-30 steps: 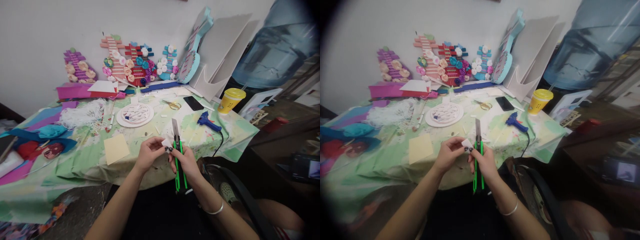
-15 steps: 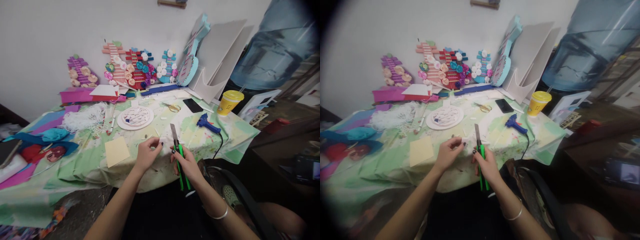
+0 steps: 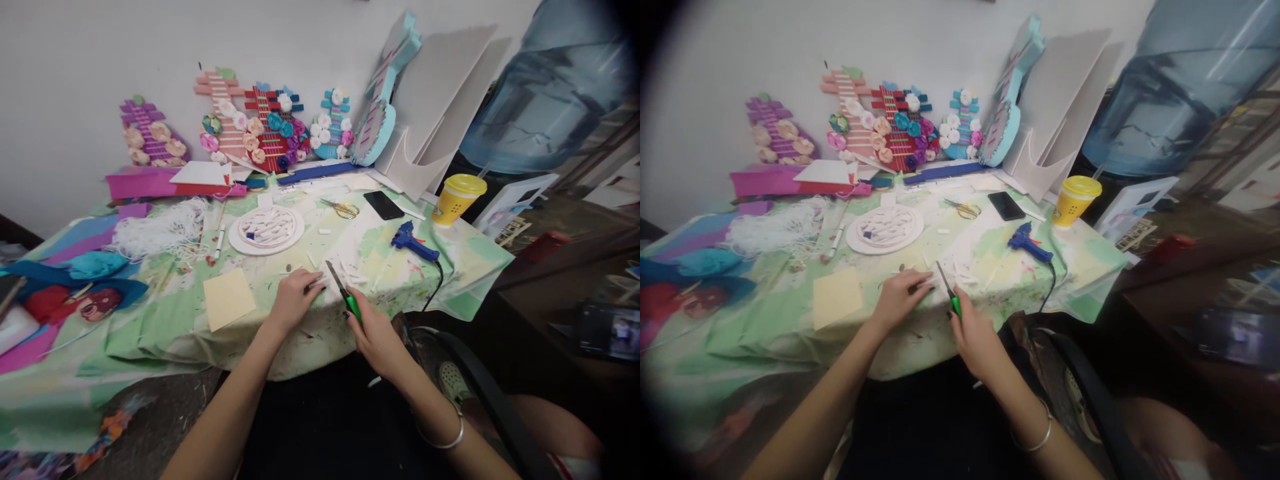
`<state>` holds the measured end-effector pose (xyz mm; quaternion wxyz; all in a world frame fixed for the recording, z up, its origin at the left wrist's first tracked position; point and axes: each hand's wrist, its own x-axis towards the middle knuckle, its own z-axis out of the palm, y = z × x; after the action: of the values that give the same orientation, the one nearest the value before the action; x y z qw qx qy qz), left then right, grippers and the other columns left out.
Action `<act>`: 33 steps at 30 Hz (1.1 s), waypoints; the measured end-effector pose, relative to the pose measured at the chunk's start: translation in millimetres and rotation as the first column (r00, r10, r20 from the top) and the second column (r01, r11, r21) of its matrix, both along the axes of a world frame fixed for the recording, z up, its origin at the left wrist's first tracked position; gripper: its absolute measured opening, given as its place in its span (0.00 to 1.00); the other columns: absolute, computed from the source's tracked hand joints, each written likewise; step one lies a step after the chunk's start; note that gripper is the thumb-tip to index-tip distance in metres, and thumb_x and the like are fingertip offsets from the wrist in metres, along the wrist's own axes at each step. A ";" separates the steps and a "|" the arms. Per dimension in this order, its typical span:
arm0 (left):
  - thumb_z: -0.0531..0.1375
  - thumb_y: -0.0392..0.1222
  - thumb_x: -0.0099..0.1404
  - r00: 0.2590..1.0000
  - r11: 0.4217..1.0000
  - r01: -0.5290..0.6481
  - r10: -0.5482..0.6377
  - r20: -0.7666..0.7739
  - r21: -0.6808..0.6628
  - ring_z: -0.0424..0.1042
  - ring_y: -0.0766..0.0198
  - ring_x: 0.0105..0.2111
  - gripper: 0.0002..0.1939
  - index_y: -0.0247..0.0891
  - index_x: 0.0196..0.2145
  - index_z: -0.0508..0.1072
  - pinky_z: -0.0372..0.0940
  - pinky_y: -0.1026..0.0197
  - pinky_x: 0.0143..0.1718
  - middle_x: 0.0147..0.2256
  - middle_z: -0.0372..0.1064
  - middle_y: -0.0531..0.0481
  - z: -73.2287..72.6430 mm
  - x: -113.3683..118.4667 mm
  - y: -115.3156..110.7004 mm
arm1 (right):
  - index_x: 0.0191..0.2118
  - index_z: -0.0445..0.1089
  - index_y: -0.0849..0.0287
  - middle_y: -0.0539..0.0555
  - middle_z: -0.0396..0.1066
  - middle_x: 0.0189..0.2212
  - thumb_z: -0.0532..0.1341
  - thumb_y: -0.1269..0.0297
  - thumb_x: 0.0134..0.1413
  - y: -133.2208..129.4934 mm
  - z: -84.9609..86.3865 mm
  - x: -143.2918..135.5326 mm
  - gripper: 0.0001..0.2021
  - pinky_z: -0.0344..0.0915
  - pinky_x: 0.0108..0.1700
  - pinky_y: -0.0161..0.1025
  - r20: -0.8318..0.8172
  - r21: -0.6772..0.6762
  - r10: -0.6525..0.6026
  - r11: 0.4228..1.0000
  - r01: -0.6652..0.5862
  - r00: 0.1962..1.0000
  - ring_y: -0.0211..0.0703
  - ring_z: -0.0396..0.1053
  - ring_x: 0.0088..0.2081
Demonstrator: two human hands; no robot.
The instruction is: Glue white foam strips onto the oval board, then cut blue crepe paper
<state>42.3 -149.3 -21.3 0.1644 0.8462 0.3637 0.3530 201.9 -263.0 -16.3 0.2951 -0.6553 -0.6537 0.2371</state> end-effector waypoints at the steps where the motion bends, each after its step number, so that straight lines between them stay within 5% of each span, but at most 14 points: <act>1: 0.60 0.38 0.60 1.000 1.000 -0.005 0.005 0.010 -0.002 0.70 0.63 0.32 0.08 0.36 0.37 0.75 0.63 0.62 0.35 0.30 0.72 0.48 0.4 -0.3 -0.4 | 0.63 0.46 0.61 0.62 0.72 0.37 0.46 0.66 0.61 -0.1 0.7 -0.2 0.25 0.63 0.38 0.42 -0.001 0.004 0.012 1.000 -0.012 1.000 0.48 0.71 0.36; 6: 0.59 0.38 0.60 0.999 1.000 0.017 -0.018 0.039 0.019 0.70 0.63 0.32 0.05 0.37 0.33 0.76 0.63 0.61 0.35 0.30 0.73 0.48 -0.3 0.2 -1.0 | 0.64 0.44 0.54 0.61 0.71 0.42 0.46 0.66 0.61 -0.4 4.1 -2.5 0.26 0.63 0.41 0.42 0.027 0.034 0.050 0.998 -0.051 0.998 0.47 0.70 0.40; 33: 0.59 0.37 0.60 0.999 0.999 0.024 -0.026 0.045 0.044 0.68 0.65 0.27 0.07 0.37 0.33 0.78 0.61 0.63 0.30 0.25 0.70 0.49 -3.0 0.6 1.6 | 0.64 0.46 0.57 0.62 0.72 0.36 0.45 0.68 0.61 -1.7 5.4 -6.2 0.26 0.62 0.38 0.41 0.131 -0.015 0.067 0.998 -0.066 0.989 0.47 0.70 0.35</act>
<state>42.9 -147.7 -24.4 0.1586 0.8457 0.3416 0.3782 195.6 -264.7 -11.0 0.2399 -0.6488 -0.6919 0.2066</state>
